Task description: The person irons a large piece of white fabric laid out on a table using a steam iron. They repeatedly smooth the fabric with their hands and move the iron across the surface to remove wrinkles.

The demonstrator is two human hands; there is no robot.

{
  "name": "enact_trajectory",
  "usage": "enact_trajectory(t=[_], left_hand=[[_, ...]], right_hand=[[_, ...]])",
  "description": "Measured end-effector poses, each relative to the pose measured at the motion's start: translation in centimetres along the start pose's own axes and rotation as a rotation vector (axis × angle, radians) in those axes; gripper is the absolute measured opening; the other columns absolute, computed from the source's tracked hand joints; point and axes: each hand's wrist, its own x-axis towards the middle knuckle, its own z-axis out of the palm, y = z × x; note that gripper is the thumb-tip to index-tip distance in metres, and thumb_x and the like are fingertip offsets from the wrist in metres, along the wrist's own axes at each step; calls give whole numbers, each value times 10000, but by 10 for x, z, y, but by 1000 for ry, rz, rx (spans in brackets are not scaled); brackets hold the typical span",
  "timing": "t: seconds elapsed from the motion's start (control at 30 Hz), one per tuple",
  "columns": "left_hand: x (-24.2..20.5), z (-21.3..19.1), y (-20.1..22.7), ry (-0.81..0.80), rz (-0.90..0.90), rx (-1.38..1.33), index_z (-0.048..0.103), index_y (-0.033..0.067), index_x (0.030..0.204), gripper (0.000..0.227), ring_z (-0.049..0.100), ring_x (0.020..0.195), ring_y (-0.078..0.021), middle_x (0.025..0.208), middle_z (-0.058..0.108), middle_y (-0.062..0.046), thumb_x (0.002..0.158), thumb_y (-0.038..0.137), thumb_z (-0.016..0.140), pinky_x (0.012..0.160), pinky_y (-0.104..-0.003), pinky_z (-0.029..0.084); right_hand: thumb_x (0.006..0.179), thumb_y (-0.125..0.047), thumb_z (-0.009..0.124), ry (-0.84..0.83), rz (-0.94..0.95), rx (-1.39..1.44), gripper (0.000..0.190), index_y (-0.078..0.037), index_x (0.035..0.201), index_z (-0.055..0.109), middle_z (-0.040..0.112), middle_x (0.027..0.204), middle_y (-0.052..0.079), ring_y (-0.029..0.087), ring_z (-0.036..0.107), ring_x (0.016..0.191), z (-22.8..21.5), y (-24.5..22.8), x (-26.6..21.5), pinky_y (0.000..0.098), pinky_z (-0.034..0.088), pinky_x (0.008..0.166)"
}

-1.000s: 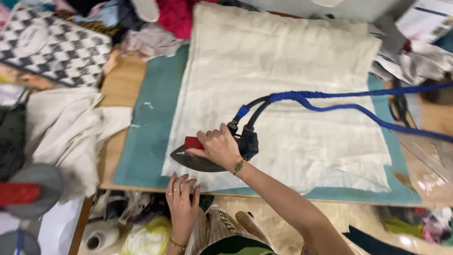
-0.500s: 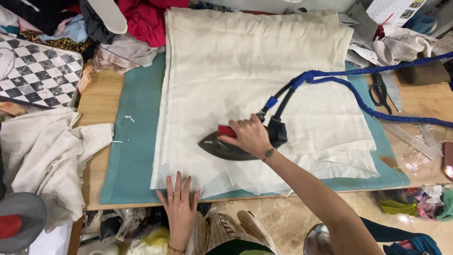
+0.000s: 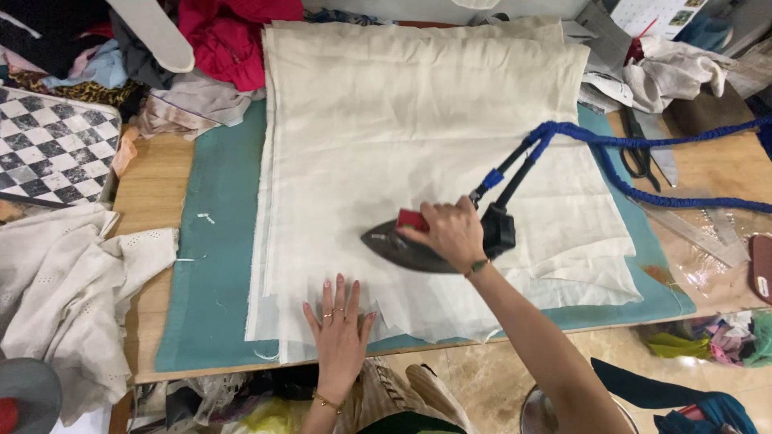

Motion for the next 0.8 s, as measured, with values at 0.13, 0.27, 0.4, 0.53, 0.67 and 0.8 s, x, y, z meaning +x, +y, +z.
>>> enact_trajectory(t=[0.13, 0.27, 0.4, 0.53, 0.67, 0.8], left_hand=[[-2, 12, 7, -51, -17, -6, 334, 157, 1570, 681, 58, 1569, -282, 1693, 158, -70, 995, 505, 447, 1215, -627, -42], [-5, 11, 9, -17, -25, 36, 343, 180, 1562, 672, 60, 1560, -309, 1681, 163, -83, 992, 527, 424, 1202, -636, -55], [-10, 24, 15, 22, -44, 43, 382, 173, 1550, 682, 82, 1555, -334, 1691, 194, -138, 981, 547, 423, 1186, -678, -64], [-8, 44, 47, 129, -59, 41, 417, 138, 1532, 659, 93, 1585, -352, 1691, 211, -168, 1009, 539, 405, 1194, -704, -70], [4, 61, 110, 65, -156, 13, 472, 139, 1474, 638, 93, 1568, -385, 1658, 235, -158, 963, 521, 479, 1173, -711, -70], [19, 79, 183, 133, 26, -54, 426, 102, 1521, 694, 129, 1572, -345, 1671, 254, -152, 964, 500, 541, 1187, -691, -32]], right_hand=[[878, -766, 588, 35, 18, -41, 655, -130, 726, 629, 596, 509, 29, 198, 564, 455, 12, 30, 22, 347, 422, 673], [897, -763, 570, -21, 32, 52, 659, -119, 777, 643, 640, 569, 50, 220, 588, 491, 22, 61, 34, 365, 432, 726], [901, -777, 536, -12, 5, 78, 688, -105, 818, 655, 688, 657, 71, 236, 638, 592, 43, 95, 31, 382, 447, 801], [899, -786, 530, 4, -12, 86, 700, -102, 850, 671, 693, 664, 77, 241, 636, 594, 56, 130, 29, 379, 447, 802], [895, -783, 544, 44, -89, 143, 700, -96, 848, 675, 669, 619, 69, 237, 593, 548, 59, 166, 23, 369, 440, 779], [905, -772, 564, 78, -162, 215, 684, -101, 806, 657, 640, 585, 59, 236, 542, 506, 56, 198, 14, 347, 430, 755]])
